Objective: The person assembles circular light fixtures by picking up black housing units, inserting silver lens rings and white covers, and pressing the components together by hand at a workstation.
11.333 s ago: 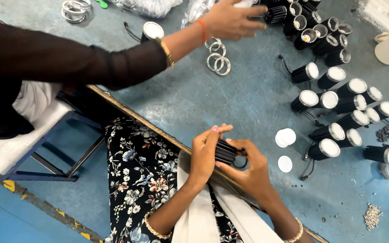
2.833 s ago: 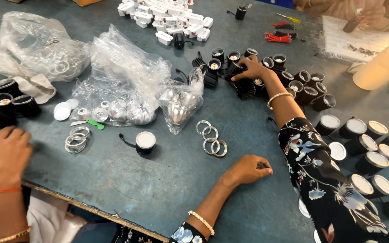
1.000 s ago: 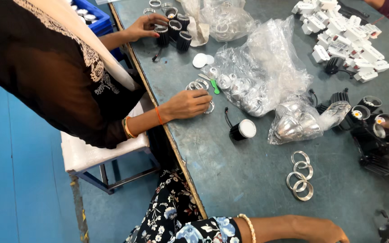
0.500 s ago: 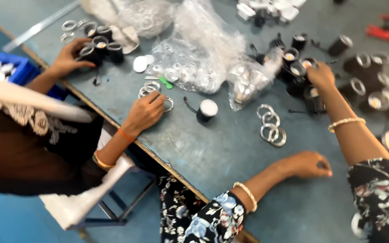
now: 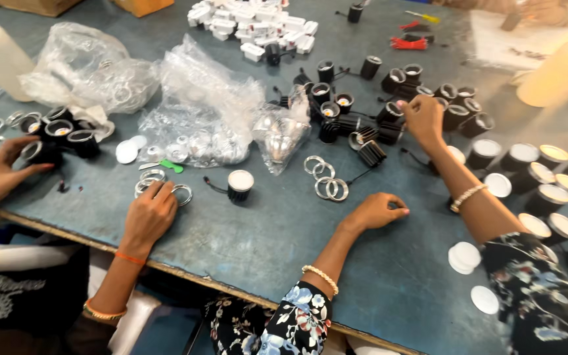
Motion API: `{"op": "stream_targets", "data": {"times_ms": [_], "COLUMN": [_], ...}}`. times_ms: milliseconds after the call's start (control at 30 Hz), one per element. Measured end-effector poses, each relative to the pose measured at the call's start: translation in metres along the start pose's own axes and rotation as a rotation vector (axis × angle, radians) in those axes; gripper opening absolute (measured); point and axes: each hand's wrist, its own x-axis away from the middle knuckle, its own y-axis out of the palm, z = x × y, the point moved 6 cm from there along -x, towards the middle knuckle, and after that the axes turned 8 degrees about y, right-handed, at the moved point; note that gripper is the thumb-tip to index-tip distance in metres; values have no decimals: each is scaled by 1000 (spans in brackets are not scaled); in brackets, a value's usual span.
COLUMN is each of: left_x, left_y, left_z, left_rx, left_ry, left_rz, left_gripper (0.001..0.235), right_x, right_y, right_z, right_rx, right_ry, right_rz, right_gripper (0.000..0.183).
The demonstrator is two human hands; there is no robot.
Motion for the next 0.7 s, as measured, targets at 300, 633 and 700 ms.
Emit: {"op": "stream_targets", "data": {"times_ms": [300, 633, 700], "left_x": [2, 48, 86], "left_y": [-8, -14, -16], "left_z": [0, 44, 81], "left_rx": [53, 113, 109], "left_ry": [32, -19, -106], "left_rz": [43, 163, 142], "left_gripper": [35, 32, 31], "right_x": [9, 65, 88], "right_y": [43, -39, -68], "right_z": [44, -75, -113], "right_rx": [346, 438, 443], "right_ry": [-290, -495, -547], "right_rz": [-217, 10, 68], "right_gripper": [59, 47, 41]}}
